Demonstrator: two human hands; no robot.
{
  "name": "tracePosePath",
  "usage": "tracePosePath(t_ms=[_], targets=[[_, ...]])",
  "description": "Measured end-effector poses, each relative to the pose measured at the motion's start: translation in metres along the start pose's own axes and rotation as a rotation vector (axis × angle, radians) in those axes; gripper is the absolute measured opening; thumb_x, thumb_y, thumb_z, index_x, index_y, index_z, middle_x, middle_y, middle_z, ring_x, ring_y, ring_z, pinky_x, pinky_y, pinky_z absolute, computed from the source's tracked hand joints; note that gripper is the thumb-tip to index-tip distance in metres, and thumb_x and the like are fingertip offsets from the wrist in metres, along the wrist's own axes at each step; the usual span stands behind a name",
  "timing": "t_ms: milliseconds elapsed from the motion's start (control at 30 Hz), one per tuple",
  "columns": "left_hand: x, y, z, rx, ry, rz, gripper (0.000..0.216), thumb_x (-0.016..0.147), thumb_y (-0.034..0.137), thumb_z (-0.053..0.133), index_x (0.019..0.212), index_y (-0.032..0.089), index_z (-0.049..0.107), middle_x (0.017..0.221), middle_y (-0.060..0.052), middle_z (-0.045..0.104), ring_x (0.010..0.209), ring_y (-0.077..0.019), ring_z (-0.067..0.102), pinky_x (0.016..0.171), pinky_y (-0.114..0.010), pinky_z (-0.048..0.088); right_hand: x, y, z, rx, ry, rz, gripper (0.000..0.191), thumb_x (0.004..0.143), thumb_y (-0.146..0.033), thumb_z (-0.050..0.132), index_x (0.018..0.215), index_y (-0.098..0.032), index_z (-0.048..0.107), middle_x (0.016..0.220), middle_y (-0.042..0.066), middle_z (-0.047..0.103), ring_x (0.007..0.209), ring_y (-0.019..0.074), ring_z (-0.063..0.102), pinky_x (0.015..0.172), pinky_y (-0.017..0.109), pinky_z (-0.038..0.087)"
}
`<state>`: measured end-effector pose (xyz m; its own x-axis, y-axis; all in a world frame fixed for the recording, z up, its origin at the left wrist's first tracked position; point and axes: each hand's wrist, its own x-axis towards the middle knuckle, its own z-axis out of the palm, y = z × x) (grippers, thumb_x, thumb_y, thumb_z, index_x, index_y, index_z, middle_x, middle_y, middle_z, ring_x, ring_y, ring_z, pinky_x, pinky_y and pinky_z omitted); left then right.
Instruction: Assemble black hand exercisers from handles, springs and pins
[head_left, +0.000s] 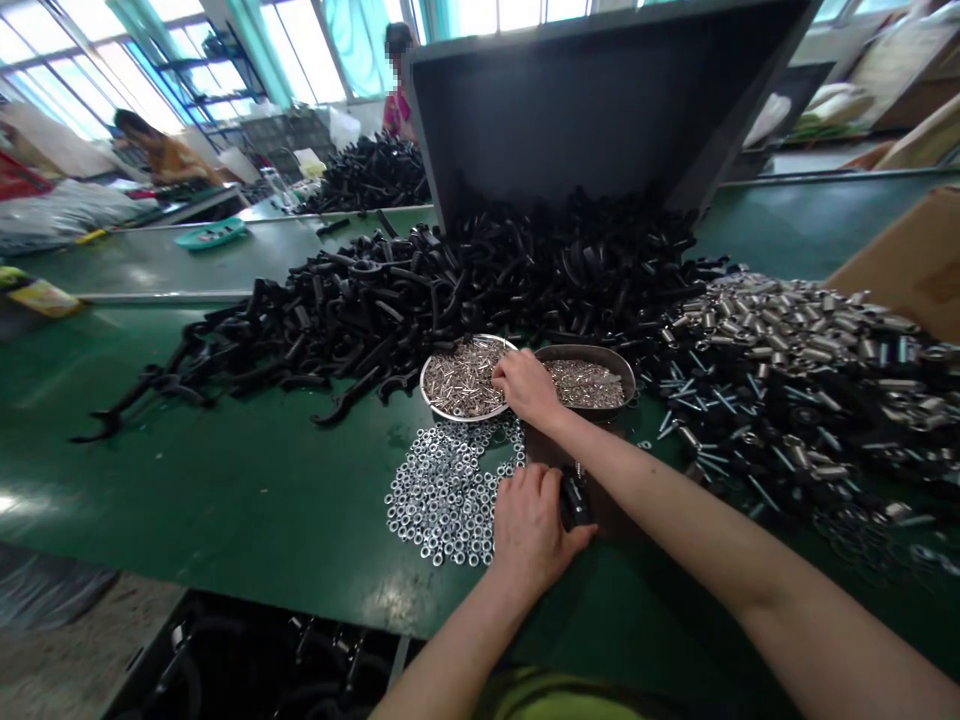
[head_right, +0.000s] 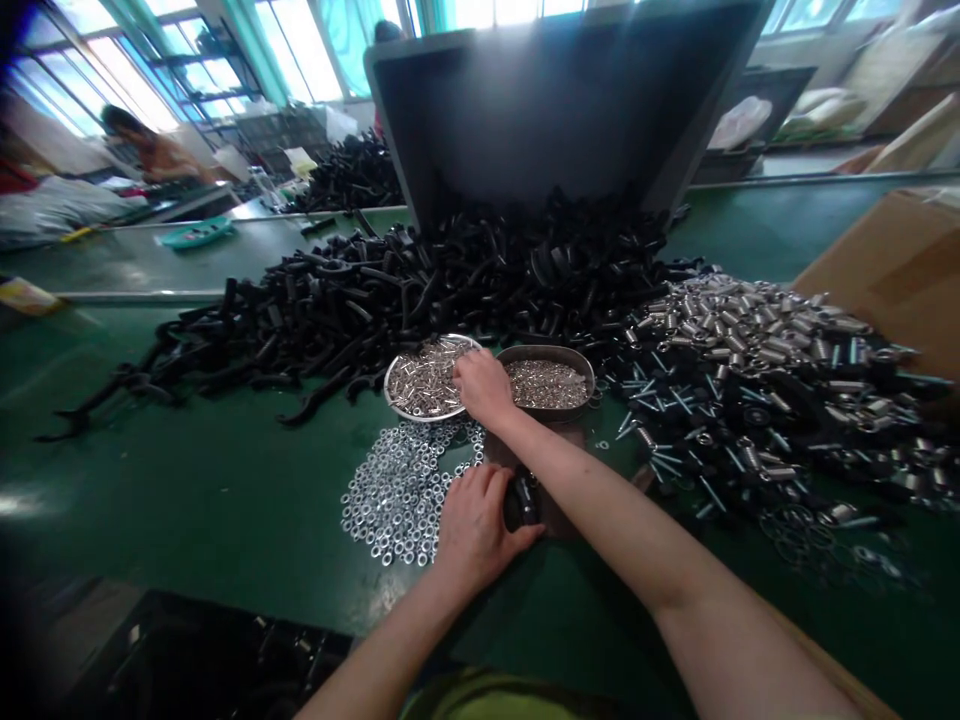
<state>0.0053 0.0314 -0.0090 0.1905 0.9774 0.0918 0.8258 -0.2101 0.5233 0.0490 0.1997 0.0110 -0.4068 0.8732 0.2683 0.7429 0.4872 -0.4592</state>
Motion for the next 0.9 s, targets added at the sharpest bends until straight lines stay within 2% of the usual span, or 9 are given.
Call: tracePosePath(t_ms=[133, 300, 433, 600, 767, 833, 900], targets=[[0.003, -0.002, -0.001, -0.023, -0.019, -0.011, 0.055, 0.060, 0.041, 0.076, 0.106, 0.020, 0.055, 0.105, -0.011, 0.056, 0.098, -0.0312, 0.049, 0.085, -0.046, 0.038, -0.026, 0.001, -0.026, 0.085, -0.010, 0.027, 0.017, 0.091, -0.019, 0.039, 0.097, -0.016, 0.055, 0.079, 0.003, 0.063, 0.074, 0.0154, 0.056, 0.069, 0.027, 0.040], [0.004, -0.005, -0.002, -0.010, -0.035, 0.022, 0.053, 0.060, 0.042, 0.076, 0.104, 0.019, 0.057, 0.102, -0.010, 0.058, 0.097, -0.0295, 0.050, 0.083, -0.042, 0.039, -0.097, 0.020, -0.057, 0.251, -0.158, 0.032, 0.015, 0.086, -0.021, 0.049, 0.078, -0.017, 0.061, 0.079, 0.002, 0.063, 0.071, 0.0132, 0.057, 0.068, 0.025, 0.042], [0.005, -0.006, -0.002, 0.004, -0.040, 0.032, 0.053, 0.059, 0.042, 0.077, 0.103, 0.019, 0.057, 0.101, -0.009, 0.058, 0.095, -0.0292, 0.051, 0.082, -0.041, 0.039, -0.135, 0.037, -0.059, 0.212, -0.276, -0.024, 0.018, 0.086, -0.013, 0.045, 0.082, -0.017, 0.062, 0.081, 0.005, 0.064, 0.077, 0.0157, 0.059, 0.074, 0.029, 0.043], [0.005, -0.006, -0.002, 0.039, -0.031, 0.048, 0.052, 0.060, 0.045, 0.076, 0.101, 0.020, 0.056, 0.100, -0.009, 0.058, 0.094, -0.0284, 0.051, 0.079, -0.040, 0.040, -0.140, 0.031, -0.053, 0.036, -0.277, -0.081, 0.013, 0.085, -0.011, 0.045, 0.091, -0.016, 0.056, 0.085, 0.005, 0.062, 0.082, 0.0178, 0.056, 0.073, 0.029, 0.042], [0.004, -0.007, 0.003, 0.080, -0.001, 0.049, 0.044, 0.063, 0.045, 0.073, 0.093, 0.018, 0.054, 0.094, -0.008, 0.058, 0.092, -0.0271, 0.052, 0.081, -0.040, 0.041, -0.148, 0.009, -0.047, -0.280, -0.286, -0.239, 0.009, 0.084, -0.012, 0.048, 0.085, -0.016, 0.056, 0.084, 0.008, 0.061, 0.082, 0.0215, 0.053, 0.066, 0.030, 0.041], [0.003, -0.008, 0.004, 0.077, 0.013, 0.048, 0.046, 0.063, 0.044, 0.074, 0.094, 0.016, 0.053, 0.095, -0.008, 0.058, 0.092, -0.0268, 0.052, 0.082, -0.041, 0.041, -0.149, 0.009, -0.049, -0.250, -0.270, -0.192, 0.011, 0.086, -0.014, 0.048, 0.088, -0.015, 0.059, 0.084, 0.008, 0.063, 0.082, 0.0206, 0.054, 0.066, 0.029, 0.041], [0.002, -0.008, 0.004, 0.052, 0.019, 0.054, 0.053, 0.061, 0.042, 0.076, 0.101, 0.016, 0.052, 0.098, -0.007, 0.058, 0.093, -0.0263, 0.052, 0.082, -0.040, 0.042, -0.142, 0.016, -0.056, -0.110, -0.312, -0.103, 0.014, 0.088, -0.020, 0.049, 0.092, -0.016, 0.061, 0.083, 0.005, 0.065, 0.078, 0.0173, 0.057, 0.066, 0.026, 0.042]])
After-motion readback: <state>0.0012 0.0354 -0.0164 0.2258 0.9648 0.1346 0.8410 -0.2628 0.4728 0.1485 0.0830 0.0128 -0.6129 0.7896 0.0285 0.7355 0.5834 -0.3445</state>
